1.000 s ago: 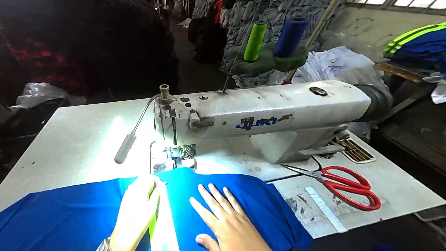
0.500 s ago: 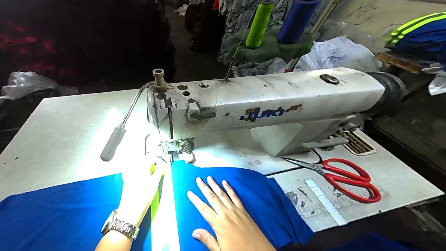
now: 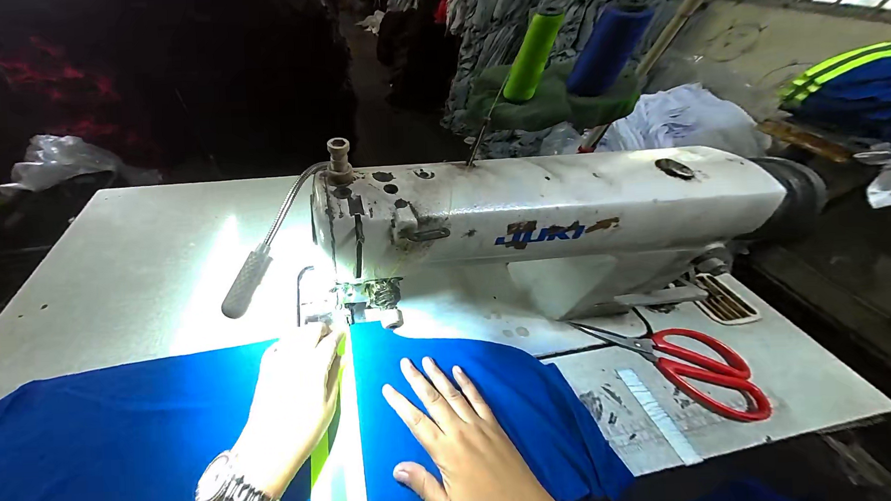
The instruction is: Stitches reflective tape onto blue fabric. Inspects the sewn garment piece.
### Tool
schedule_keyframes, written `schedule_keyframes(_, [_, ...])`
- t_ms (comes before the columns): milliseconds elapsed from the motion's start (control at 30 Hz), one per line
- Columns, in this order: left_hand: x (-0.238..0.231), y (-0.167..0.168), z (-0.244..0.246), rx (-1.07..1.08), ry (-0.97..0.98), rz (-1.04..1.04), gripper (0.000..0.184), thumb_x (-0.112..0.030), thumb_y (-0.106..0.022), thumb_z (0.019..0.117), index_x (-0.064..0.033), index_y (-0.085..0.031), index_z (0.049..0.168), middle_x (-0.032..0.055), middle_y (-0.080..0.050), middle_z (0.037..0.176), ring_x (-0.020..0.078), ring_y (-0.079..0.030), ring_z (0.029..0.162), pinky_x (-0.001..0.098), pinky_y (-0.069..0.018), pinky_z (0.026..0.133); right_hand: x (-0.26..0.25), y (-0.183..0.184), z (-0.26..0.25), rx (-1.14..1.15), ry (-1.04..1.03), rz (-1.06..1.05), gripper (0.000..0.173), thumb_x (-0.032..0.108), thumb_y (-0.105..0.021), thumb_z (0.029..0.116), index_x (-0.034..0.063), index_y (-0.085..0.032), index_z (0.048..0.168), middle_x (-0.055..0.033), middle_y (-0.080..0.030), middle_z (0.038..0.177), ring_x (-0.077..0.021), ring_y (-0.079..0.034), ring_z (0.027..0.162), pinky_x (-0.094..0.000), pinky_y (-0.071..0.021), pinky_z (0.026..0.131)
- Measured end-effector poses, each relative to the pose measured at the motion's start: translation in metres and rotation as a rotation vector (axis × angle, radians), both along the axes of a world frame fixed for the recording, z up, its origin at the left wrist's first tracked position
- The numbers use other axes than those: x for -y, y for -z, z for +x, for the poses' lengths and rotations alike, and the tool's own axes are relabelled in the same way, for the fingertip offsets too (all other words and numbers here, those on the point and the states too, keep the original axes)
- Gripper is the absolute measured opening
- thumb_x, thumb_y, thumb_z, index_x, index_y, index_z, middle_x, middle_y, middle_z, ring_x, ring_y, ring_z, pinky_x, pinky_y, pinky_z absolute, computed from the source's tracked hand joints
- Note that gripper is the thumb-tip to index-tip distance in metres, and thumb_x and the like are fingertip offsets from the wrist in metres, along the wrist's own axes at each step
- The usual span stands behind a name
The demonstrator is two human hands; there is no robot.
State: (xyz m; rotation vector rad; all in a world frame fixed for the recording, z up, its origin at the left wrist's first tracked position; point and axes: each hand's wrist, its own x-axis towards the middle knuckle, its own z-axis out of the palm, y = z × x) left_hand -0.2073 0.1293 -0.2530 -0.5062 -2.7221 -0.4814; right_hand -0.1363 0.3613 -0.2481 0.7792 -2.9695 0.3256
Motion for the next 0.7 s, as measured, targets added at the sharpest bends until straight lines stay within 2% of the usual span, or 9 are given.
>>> schedule_keyframes(100, [0.012, 0.008, 0.007, 0.029, 0.064, 0.047, 0.044, -0.038, -0.043, 0.1023, -0.0216, -0.07, 0.133, 0.0046, -0.069, 0.128, 0.0278, -0.063, 0.122, 0.0567, -0.048, 0.1, -0.003, -0.001, -0.002, 0.011, -0.015, -0.001, 0.068, 0.068, -0.03, 0.1013, 0.0302, -0.046, 0.155, -0.0043, -0.037, 0.166, -0.0302, -0.032, 0.153, -0.0611, -0.0253, 0.121])
schedule_keyframes(200, [0.012, 0.008, 0.005, 0.07, 0.054, 0.052, 0.045, -0.039, -0.042, 0.1026, -0.023, -0.067, 0.136, 0.0053, -0.067, 0.13, 0.0279, -0.06, 0.125, 0.0578, -0.0443, 0.104, -0.004, 0.0, -0.007, 0.017, -0.005, 0.0, 0.069, 0.07, -0.03, 0.1005, 0.0314, -0.046, 0.155, -0.0031, -0.035, 0.166, -0.0287, -0.031, 0.154, -0.0607, -0.024, 0.122])
schedule_keyframes(367, [0.009, 0.012, 0.0, 0.014, 0.017, 0.044, 0.045, -0.038, -0.042, 0.1015, -0.0238, -0.069, 0.135, 0.0058, -0.068, 0.126, 0.0276, -0.063, 0.121, 0.0567, -0.048, 0.1, -0.003, -0.001, -0.013, -0.001, 0.008, -0.004, 0.068, 0.069, -0.031, 0.1005, 0.032, -0.046, 0.155, -0.0027, -0.037, 0.165, -0.0289, -0.032, 0.153, -0.0615, -0.024, 0.122])
schedule_keyframes(700, [0.008, 0.012, 0.001, 0.017, 0.001, 0.026, 0.046, -0.039, -0.041, 0.1018, -0.0254, -0.068, 0.136, 0.0058, -0.068, 0.127, 0.0279, -0.062, 0.122, 0.0565, -0.0474, 0.101, -0.003, -0.001, -0.013, -0.004, 0.008, 0.017, 0.069, 0.07, -0.028, 0.1006, 0.0332, -0.044, 0.156, -0.0019, -0.036, 0.166, -0.0289, -0.031, 0.154, -0.0612, -0.0228, 0.122])
